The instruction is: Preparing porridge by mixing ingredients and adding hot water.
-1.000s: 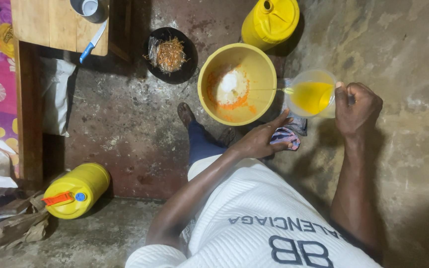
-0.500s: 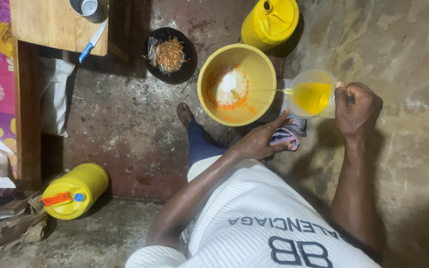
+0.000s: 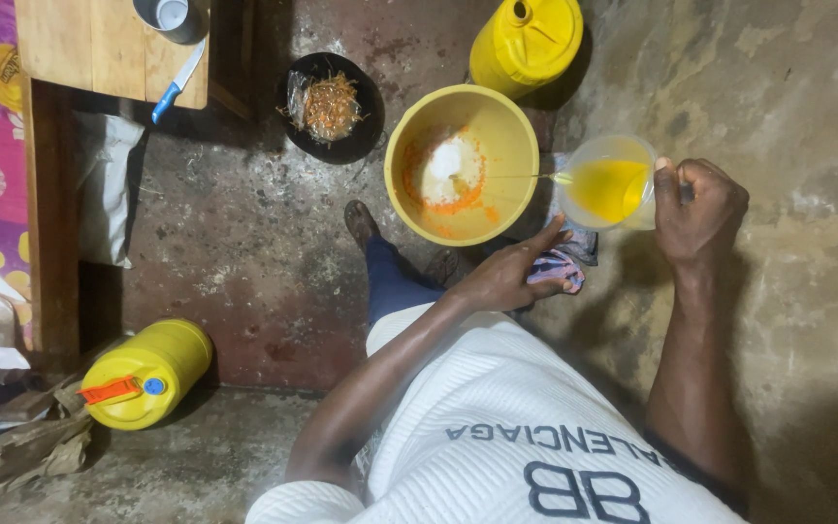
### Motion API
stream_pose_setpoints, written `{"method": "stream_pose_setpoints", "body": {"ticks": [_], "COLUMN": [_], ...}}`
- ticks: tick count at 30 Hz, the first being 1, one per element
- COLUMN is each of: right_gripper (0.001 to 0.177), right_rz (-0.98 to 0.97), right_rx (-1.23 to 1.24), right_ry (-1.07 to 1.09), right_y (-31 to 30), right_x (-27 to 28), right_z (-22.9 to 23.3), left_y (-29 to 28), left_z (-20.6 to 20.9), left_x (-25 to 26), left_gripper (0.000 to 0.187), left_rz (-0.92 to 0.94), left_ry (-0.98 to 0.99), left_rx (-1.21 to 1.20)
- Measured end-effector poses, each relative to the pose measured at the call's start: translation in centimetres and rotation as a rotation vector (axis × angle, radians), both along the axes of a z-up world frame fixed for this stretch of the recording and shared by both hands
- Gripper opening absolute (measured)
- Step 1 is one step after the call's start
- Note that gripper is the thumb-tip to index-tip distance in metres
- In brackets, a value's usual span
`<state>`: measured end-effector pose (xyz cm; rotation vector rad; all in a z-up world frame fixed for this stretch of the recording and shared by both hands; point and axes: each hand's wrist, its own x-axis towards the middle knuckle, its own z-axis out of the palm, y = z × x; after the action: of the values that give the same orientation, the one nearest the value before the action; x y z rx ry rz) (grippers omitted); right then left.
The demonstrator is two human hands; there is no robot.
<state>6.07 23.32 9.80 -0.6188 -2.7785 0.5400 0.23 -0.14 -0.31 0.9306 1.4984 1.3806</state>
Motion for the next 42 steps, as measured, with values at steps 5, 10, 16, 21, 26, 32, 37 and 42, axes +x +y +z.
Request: {"method": "stream_pose_setpoints", "body": {"ticks": [5, 10, 16, 21, 26, 32, 37, 42], "right_gripper": [0.049, 0.051, 0.052, 0.052, 0.048, 0.035, 0.042, 0.044], "right_rz": [-0.007, -0.010, -0.018, -0.029, -0.113, -0.150, -0.195, -0.153], "right_rx": [-0.008, -0.022, -0.015, -0.021, -0.103, -0.290, -0.339, -0.358], "right_ry": [-0.003, -0.017, -0.014, -0.022, 0.000, 0.039, 0.064, 0.120], "right_y": [-0.1, 0.1, 0.1, 0.1, 1.0, 1.0, 1.2, 0.4], "right_x": [0.0, 0.0, 0.0, 0.0, 1.1, 1.9, 3.4, 3.6], "right_z": [0.1, 0.0, 0.0, 0.0, -1.5, -1.9, -3.1, -2.9], "left_y": [-0.1, 0.1, 0.0, -0.1, -0.2, -0.8, -1.7, -2.3], "left_z": [0.3, 0.5, 0.3, 0.7, 0.6, 1.3, 3.1, 3.7], "left_x": [-0.1, -0.2, -0.1, -0.3, -0.4, -0.5, -0.9, -1.4], "left_gripper": [0.107, 0.109, 0.109, 0.109, 0.109, 0.105, 0.103, 0.101], "left_rz": [0.000, -0.009, 0.001, 0.007, 0.014, -0.007, -0.007, -0.022], "left_ry": [-0.006, -0.013, -0.007, -0.008, -0.023, -0.014, -0.027, -0.061], "left_rx": [0.004, -0.031, -0.011, -0.006, 0.004, 0.001, -0.046, -0.029]}}
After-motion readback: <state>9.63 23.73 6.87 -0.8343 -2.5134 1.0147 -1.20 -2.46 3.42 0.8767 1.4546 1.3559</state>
